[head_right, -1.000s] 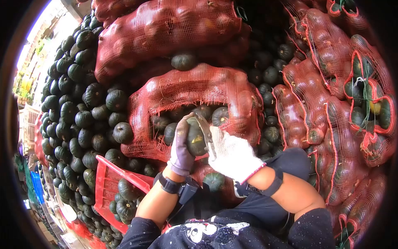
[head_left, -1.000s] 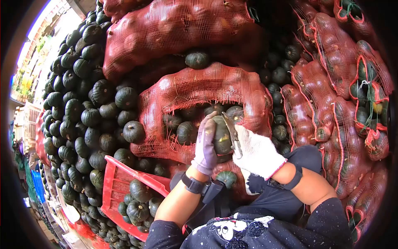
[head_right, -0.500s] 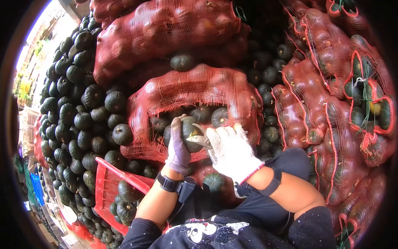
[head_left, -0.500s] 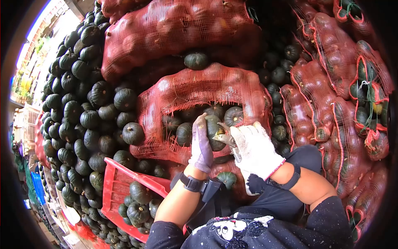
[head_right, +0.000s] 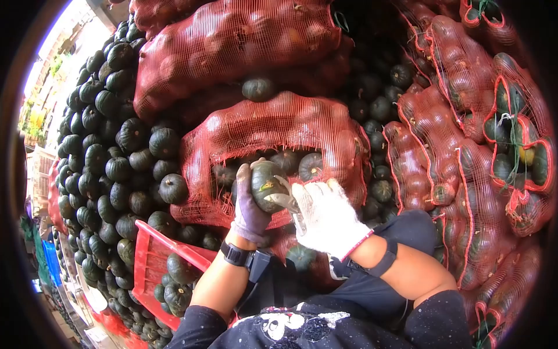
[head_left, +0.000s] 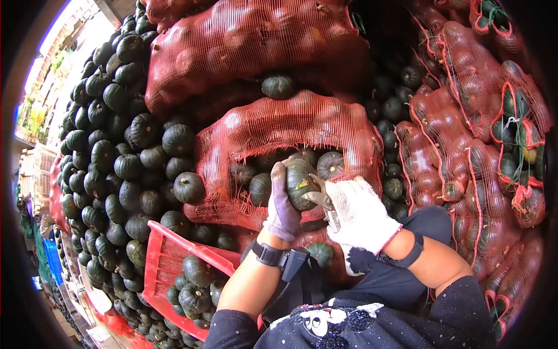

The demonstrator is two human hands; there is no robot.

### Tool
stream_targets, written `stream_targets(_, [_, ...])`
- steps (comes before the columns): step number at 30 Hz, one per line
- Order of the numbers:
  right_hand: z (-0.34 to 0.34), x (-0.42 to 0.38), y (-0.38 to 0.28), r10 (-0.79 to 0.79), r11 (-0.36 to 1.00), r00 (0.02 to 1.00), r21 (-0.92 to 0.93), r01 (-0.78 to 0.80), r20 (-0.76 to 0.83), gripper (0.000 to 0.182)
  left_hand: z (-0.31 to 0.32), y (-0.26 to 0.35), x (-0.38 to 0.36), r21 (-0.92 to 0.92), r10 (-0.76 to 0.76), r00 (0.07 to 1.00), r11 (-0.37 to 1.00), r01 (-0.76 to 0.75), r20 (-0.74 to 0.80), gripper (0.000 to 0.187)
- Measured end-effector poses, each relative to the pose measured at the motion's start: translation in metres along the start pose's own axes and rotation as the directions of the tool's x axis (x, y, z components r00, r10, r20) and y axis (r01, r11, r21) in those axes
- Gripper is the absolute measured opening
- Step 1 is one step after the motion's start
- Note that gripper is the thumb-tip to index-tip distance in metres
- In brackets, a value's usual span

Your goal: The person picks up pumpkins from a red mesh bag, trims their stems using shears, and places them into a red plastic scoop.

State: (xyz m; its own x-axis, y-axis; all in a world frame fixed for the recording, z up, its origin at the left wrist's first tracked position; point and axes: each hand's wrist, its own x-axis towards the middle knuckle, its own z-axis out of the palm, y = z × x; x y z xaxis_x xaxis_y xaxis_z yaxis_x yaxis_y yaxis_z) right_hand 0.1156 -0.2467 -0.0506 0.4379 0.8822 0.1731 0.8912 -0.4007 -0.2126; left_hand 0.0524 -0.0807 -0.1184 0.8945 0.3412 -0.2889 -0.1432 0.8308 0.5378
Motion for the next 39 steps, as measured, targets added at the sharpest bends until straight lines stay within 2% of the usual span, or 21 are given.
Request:
stream_targets(4, [0.003,0.004,0.0,0.188,0.979,0.98,0.064,-0.192,0.066,0.047,-0.011,-0.021,0.002,0.359,0.038,0.999,0.933,-0.035,-0.002,0.058])
stream_targets(6, [0.002,0.003,0.003,0.323,0.914,0.916,0.174,-0.367,0.237,0.05,-0.006,-0.02,0.005,0.226,-0.081,0.982,0.973,0.042,0.17,0.061])
stream_targets(7, [-0.003,0.011,0.013,0.134,0.989,0.917,0.009,-0.148,0.375,0.041,-0.002,-0.007,-0.001,0.169,-0.11,0.969,0.983,0.072,0.224,0.063])
stream_targets(9, [-0.001,0.01,0.034,0.261,0.912,0.921,0.239,-0.333,0.289,0.043,0.021,0.022,-0.029,-0.184,-0.18,0.957,0.957,0.223,0.227,0.071])
stream_targets(10, [0.001,0.007,0.04,0.471,0.63,0.848,0.581,-0.515,0.242,0.045,0.018,0.031,-0.04,-0.111,-0.056,0.97,0.99,0.085,0.238,0.077])
stream_targets(12, [-0.014,0.008,0.059,0.548,0.054,0.789,0.929,-0.367,0.279,0.054,0.008,0.053,-0.062,-0.124,0.058,0.957,0.992,-0.024,0.284,0.094])
stream_targets(16, [-0.031,-0.003,0.077,0.553,0.005,0.795,0.953,-0.302,0.248,0.064,-0.036,0.107,-0.171,0.268,0.276,0.95,0.936,-0.23,-0.149,0.097])
stream_targets(18, [-0.036,-0.008,0.082,0.566,0.065,0.776,0.923,-0.379,0.278,0.066,-0.059,0.129,-0.228,0.527,0.33,0.865,0.845,-0.093,-0.377,0.092])
stream_targets(19, [-0.038,-0.007,0.081,0.566,0.086,0.768,0.906,-0.415,0.299,0.068,-0.074,0.142,-0.254,0.669,0.333,0.823,0.739,0.075,-0.46,0.089])
stream_targets(21, [-0.039,-0.005,0.072,0.579,0.12,0.752,0.879,-0.462,0.316,0.069,-0.148,0.128,-0.286,0.949,0.675,0.694,0.027,0.313,-0.249,0.08])
stream_targets(24, [-0.043,0.006,0.048,0.604,0.164,0.746,0.872,-0.462,0.281,0.073,-0.165,0.101,-0.285,0.692,0.7,0.705,-0.564,0.45,0.112,0.081])
stream_targets(27, [-0.053,0.013,0.039,0.565,0.335,0.786,0.802,-0.495,0.25,0.072,-0.176,0.121,-0.261,0.695,0.827,0.563,-0.397,0.6,-0.013,0.073])
stream_targets(29, [-0.052,0.012,0.04,0.567,0.371,0.797,0.799,-0.473,0.208,0.071,-0.233,0.16,-0.259,0.661,0.775,0.589,-0.321,0.678,-0.228,0.069])
stream_targets(30, [-0.054,0.01,0.042,0.57,0.352,0.789,0.8,-0.486,0.229,0.071,-0.282,0.199,-0.266,0.72,0.583,0.758,-0.387,0.576,-0.293,0.067])
stream_targets(32, [-0.059,0.006,0.046,0.569,0.353,0.793,0.806,-0.476,0.218,0.073,-0.242,0.218,-0.216,0.851,0.541,0.718,-0.007,0.524,-0.438,0.054])
stream_targets(33, [-0.057,0.001,0.049,0.561,0.381,0.809,0.812,-0.441,0.176,0.073,-0.202,0.225,-0.178,0.913,0.519,0.84,-0.245,0.325,-0.16,0.047])
stream_targets(34, [-0.061,0.0,0.047,0.582,0.341,0.792,0.828,-0.446,0.187,0.074,-0.122,0.205,-0.131,0.931,0.587,0.81,-0.302,0.205,0.012,0.043])
stream_targets(35, [-0.065,-0.003,0.047,0.596,0.356,0.782,0.814,-0.459,0.181,0.074,-0.081,0.189,-0.093,0.976,0.574,0.815,-0.208,0.056,0.076,0.042])
stream_targets(36, [-0.069,-0.005,0.047,0.608,0.375,0.776,0.801,-0.466,0.167,0.074,-0.049,0.166,-0.059,0.991,0.505,0.863,0.115,-0.067,0.0,0.037])
stream_targets(38, [-0.08,-0.007,0.043,0.65,0.368,0.743,0.79,-0.491,0.159,0.076,-0.004,0.123,0.001,0.998,0.158,0.987,0.05,-0.04,0.032,0.032])
stream_targets(39, [-0.085,-0.01,0.043,0.652,0.384,0.741,0.77,-0.509,0.164,0.079,-0.041,0.088,0.05,0.965,-0.124,0.978,0.221,-0.14,0.17,0.031])
